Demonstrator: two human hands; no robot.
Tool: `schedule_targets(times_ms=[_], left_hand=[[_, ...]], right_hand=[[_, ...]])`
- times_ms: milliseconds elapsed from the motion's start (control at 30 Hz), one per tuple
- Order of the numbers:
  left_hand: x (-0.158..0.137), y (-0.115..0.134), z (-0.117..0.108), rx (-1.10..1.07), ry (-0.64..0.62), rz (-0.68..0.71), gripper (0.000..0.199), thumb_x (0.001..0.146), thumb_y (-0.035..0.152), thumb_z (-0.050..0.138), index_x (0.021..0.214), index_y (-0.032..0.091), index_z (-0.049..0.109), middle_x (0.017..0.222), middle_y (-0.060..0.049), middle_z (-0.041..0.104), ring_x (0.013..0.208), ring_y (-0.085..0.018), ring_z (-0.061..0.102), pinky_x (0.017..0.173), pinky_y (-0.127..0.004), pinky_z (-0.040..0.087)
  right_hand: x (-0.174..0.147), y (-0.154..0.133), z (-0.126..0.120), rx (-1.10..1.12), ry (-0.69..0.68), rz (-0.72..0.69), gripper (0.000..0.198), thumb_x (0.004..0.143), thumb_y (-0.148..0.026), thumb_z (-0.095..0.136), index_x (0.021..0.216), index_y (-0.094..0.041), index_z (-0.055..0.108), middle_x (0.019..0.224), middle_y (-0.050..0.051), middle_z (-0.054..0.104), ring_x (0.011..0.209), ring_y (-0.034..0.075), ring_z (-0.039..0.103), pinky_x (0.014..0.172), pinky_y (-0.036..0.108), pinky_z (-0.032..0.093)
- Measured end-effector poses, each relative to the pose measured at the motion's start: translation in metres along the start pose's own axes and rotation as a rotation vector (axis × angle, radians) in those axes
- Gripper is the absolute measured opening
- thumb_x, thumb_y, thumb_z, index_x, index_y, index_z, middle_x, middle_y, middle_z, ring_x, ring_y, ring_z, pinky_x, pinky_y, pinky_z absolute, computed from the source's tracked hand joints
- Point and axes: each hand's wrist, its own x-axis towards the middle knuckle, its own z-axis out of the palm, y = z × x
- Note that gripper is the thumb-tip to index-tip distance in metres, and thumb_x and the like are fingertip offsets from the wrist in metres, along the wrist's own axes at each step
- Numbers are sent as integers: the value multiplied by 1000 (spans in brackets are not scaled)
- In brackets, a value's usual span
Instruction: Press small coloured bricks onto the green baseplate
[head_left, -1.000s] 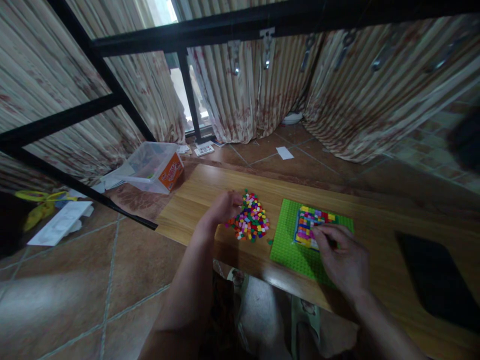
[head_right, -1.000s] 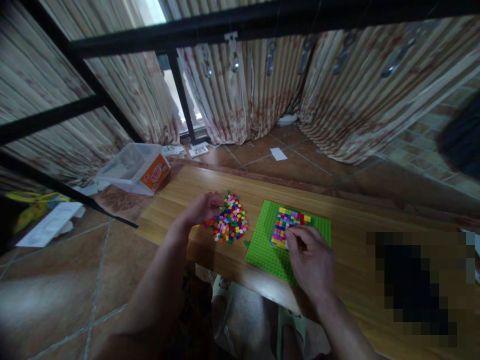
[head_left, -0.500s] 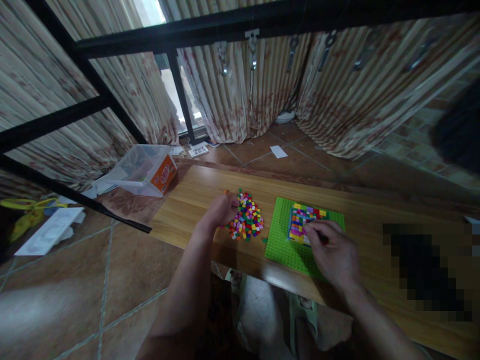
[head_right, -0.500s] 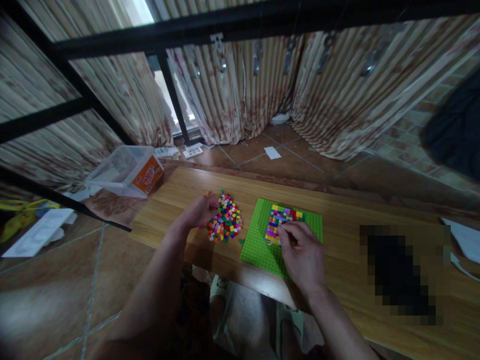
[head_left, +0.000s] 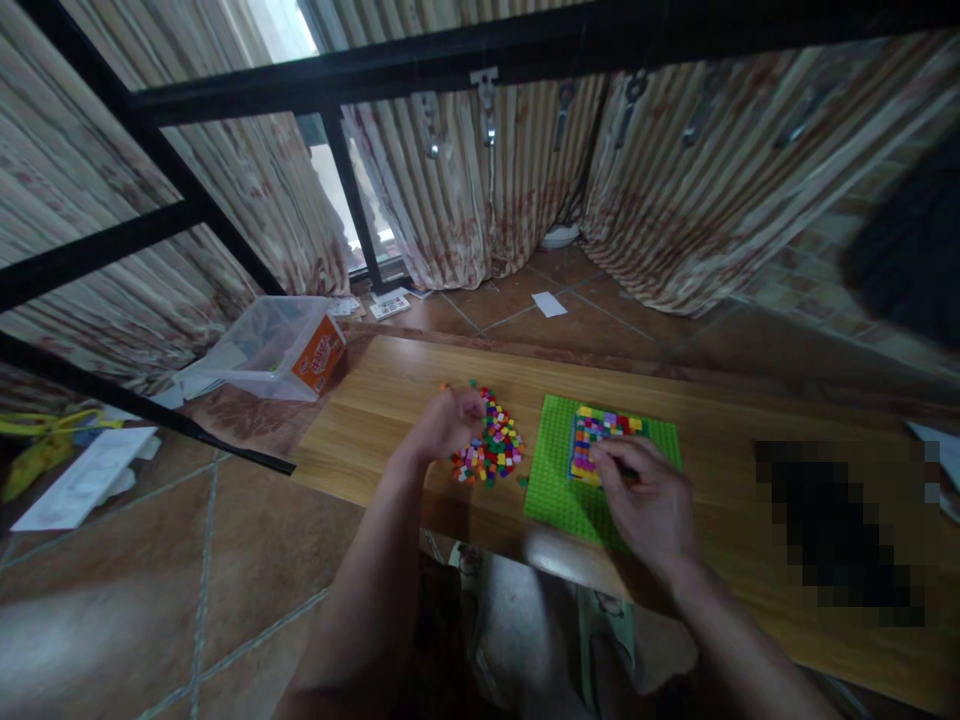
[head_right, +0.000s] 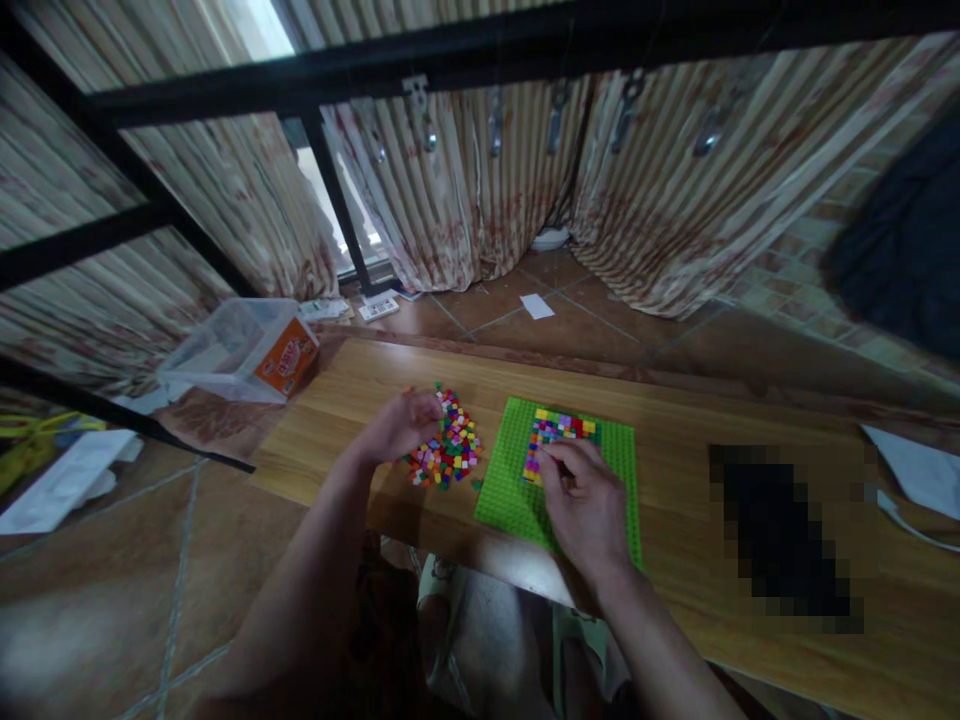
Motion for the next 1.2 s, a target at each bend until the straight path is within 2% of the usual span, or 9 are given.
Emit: schedule_targets(times_ms=[67, 167, 267, 367, 500, 633, 1067, 1133, 1200], left_hand=[[-3, 13, 2, -134, -3, 34, 5, 70, 11, 60, 71, 15, 60, 72, -1, 61, 71, -12, 57, 70, -24, 44], [-8, 34, 11, -361, -56, 18, 6, 75, 18, 63, 74, 15, 59, 72, 0, 60, 68, -11, 55, 66, -23, 44], [-12, 49, 24, -563, -109, -23, 13, 75, 23, 67, 77, 15, 57, 70, 1, 58, 63, -10, 54, 61, -22, 43], [-13, 57, 34, -660, -132, -28, 16, 74, 24, 69, 77, 15, 57, 70, 1, 58, 62, -9, 54, 61, -22, 42], [-12, 60, 41, -718, -110, -22, 19, 75, 28, 72, 78, 15, 59, 70, 2, 58, 64, -8, 52, 62, -21, 42], [-13, 59, 42, -747, -122, -7, 24, 75, 34, 73, 81, 14, 63, 73, 0, 60, 66, -9, 53, 65, -22, 43], [-21, 45, 19, -734, -280, -71, 24, 73, 32, 77, 84, 12, 68, 77, -4, 69, 72, -13, 64, 71, -26, 50], [-22, 43, 15, -749, -278, -68, 23, 73, 32, 77, 84, 13, 68, 79, -4, 70, 74, -13, 65, 72, -26, 50], [-22, 39, 11, -757, -236, -77, 24, 73, 31, 77, 86, 14, 68, 79, -4, 70, 73, -13, 64, 71, -25, 51]], right_hand=[[1, -9, 7, 100, -15, 55, 21, 88, -38, 58, 88, -21, 70, 90, 4, 69, 84, 18, 64, 77, 33, 50], [4, -23, 18, 318, -80, 229, 26, 84, -42, 62, 96, -21, 70, 84, 3, 69, 74, 16, 62, 68, 30, 49], [8, -32, 28, 452, -109, 300, 27, 79, -44, 67, 92, -21, 70, 80, 3, 69, 69, 16, 60, 64, 29, 47], [9, -37, 33, 532, -107, 322, 22, 77, -42, 68, 82, -21, 69, 67, -1, 64, 60, 13, 55, 58, 27, 44], [10, -39, 30, 561, -93, 350, 22, 77, -43, 67, 79, -21, 68, 57, -4, 56, 53, 12, 49, 52, 25, 40], [11, -39, 28, 597, -142, 394, 26, 77, -45, 67, 72, -20, 66, 53, -4, 53, 50, 11, 47, 49, 24, 38], [5, -49, 45, 901, -219, 649, 32, 64, -47, 78, 73, -18, 69, 58, -3, 59, 49, 9, 48, 47, 24, 42], [3, -47, 46, 901, -224, 648, 32, 66, -47, 77, 73, -18, 69, 60, -2, 60, 50, 10, 50, 48, 24, 43], [1, -44, 50, 783, -227, 576, 27, 71, -46, 73, 75, -19, 68, 59, -2, 60, 51, 11, 51, 49, 26, 43]])
